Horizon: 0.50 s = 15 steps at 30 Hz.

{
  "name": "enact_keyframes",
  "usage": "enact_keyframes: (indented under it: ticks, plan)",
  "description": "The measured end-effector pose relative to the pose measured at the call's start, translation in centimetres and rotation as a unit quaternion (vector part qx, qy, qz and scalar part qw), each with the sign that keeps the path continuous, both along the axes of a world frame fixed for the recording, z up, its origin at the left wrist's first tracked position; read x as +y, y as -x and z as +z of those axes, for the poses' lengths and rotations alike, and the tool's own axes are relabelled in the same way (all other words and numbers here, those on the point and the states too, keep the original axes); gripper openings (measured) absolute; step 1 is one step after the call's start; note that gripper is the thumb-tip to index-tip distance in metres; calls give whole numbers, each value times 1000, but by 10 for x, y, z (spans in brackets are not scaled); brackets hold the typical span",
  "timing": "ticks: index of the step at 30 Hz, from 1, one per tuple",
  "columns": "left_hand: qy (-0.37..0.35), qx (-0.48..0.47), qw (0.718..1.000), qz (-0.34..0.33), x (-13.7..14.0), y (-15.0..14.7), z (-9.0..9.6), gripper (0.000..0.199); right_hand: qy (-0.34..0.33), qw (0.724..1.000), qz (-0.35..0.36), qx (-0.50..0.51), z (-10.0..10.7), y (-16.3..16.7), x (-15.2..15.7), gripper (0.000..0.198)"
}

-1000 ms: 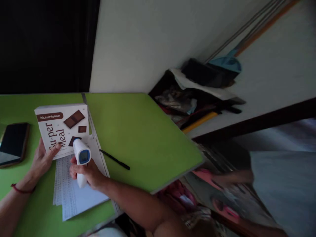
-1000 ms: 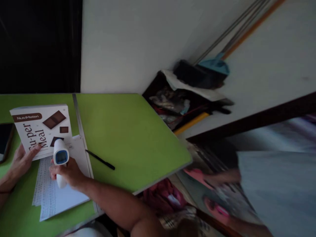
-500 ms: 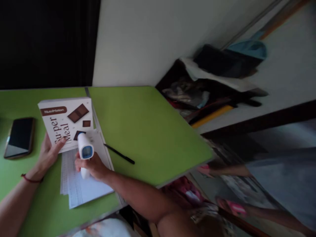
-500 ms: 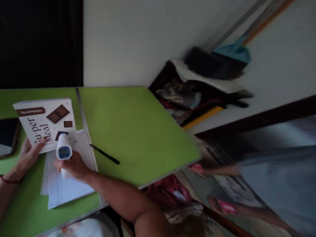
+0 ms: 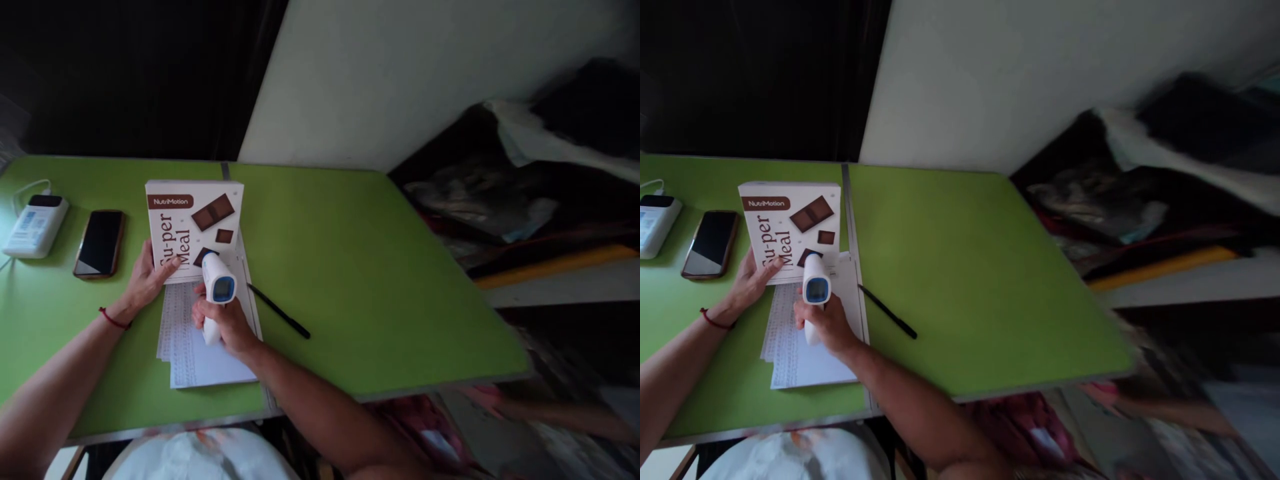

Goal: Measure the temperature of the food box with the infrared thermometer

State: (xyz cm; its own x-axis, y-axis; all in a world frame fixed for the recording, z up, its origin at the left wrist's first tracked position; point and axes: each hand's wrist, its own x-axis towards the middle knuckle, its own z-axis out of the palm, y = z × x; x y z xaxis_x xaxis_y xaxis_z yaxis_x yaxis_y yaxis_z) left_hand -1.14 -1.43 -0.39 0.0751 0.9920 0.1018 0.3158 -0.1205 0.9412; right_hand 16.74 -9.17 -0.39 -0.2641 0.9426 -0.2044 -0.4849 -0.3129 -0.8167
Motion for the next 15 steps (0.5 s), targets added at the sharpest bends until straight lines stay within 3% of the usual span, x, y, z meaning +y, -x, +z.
enact_keyframes:
  ticks: [11,15]
  plan:
    - [-18,19,1000,1,1,-1,2,73,-10,1000,-11,-9,0,0,0,31]
    - [-10,17,1000,5,2,0,-3,76,-43,999,-8,-20,-4,-1,1,25]
